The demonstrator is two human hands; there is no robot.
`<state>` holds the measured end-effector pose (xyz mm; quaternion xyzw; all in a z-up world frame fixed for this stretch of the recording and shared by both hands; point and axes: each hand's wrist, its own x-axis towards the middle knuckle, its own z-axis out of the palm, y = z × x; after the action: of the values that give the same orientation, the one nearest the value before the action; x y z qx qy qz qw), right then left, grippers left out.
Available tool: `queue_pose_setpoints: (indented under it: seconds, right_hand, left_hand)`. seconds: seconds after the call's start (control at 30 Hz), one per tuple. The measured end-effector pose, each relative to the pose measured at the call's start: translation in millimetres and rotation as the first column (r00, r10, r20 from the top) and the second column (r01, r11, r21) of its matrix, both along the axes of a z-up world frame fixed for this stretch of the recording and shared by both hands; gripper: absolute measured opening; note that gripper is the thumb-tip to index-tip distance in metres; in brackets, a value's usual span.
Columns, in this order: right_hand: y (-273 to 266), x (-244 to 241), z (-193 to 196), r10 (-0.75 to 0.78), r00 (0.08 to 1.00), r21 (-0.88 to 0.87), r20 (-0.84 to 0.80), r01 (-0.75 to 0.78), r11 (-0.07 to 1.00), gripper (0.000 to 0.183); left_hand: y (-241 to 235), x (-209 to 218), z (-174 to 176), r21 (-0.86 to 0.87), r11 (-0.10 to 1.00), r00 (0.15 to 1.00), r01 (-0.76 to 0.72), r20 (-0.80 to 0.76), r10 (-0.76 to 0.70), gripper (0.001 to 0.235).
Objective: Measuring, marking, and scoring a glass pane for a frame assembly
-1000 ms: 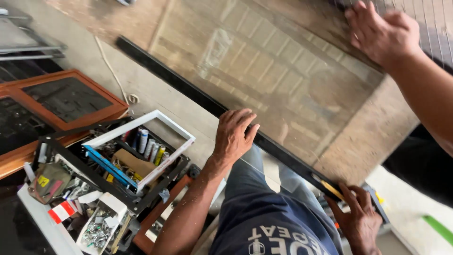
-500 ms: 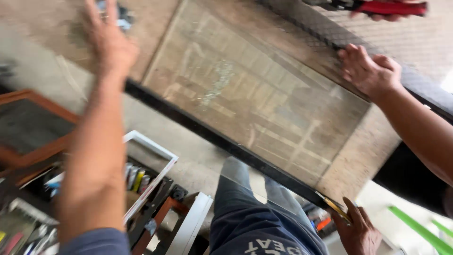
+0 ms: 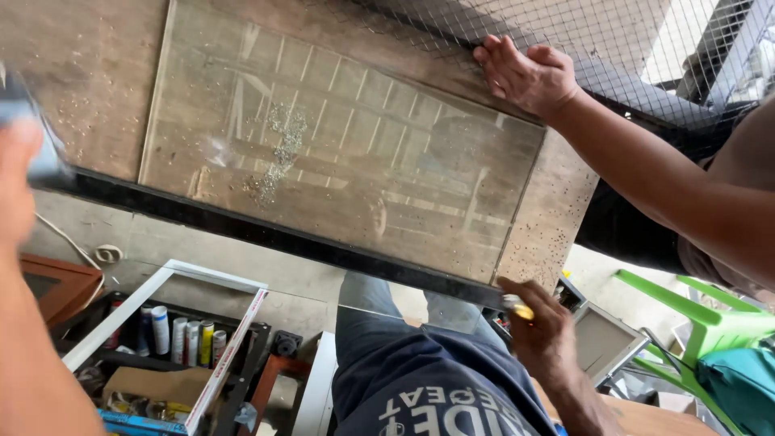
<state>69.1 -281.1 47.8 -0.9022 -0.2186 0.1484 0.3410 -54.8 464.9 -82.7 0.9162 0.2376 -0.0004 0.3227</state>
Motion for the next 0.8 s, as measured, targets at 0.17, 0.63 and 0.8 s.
queue_pose_setpoints:
  seconds: [0.17, 0.63, 0.8]
  right_hand:
    - [91.6, 12.5, 70.0, 0.374, 0.908, 0.541, -0.188, -0.222, 0.811, 0.037]
    - [23.1, -7.9, 70.6, 0.552, 0.764, 0.420, -0.336, -0.403, 0.813, 0.017]
    - [-13.1, 21.0, 62.9, 0.485, 0.586, 0.405, -0.648, -0.274, 0.872, 0.017]
  left_hand:
    - [-299.4, -24.2, 80.0, -0.622, 0.781, 0.983, 0.067, 0.175, 0.056, 0.019]
    - [-576.8, -33.8, 189.8, -0.750, 0.656, 0.992, -0.085, -0.123, -0.012, 0.057]
    - [-594.8, -60.5, 178.1, -0.712, 0.695, 0.907, -0.100, -0.353, -0.230, 0.050]
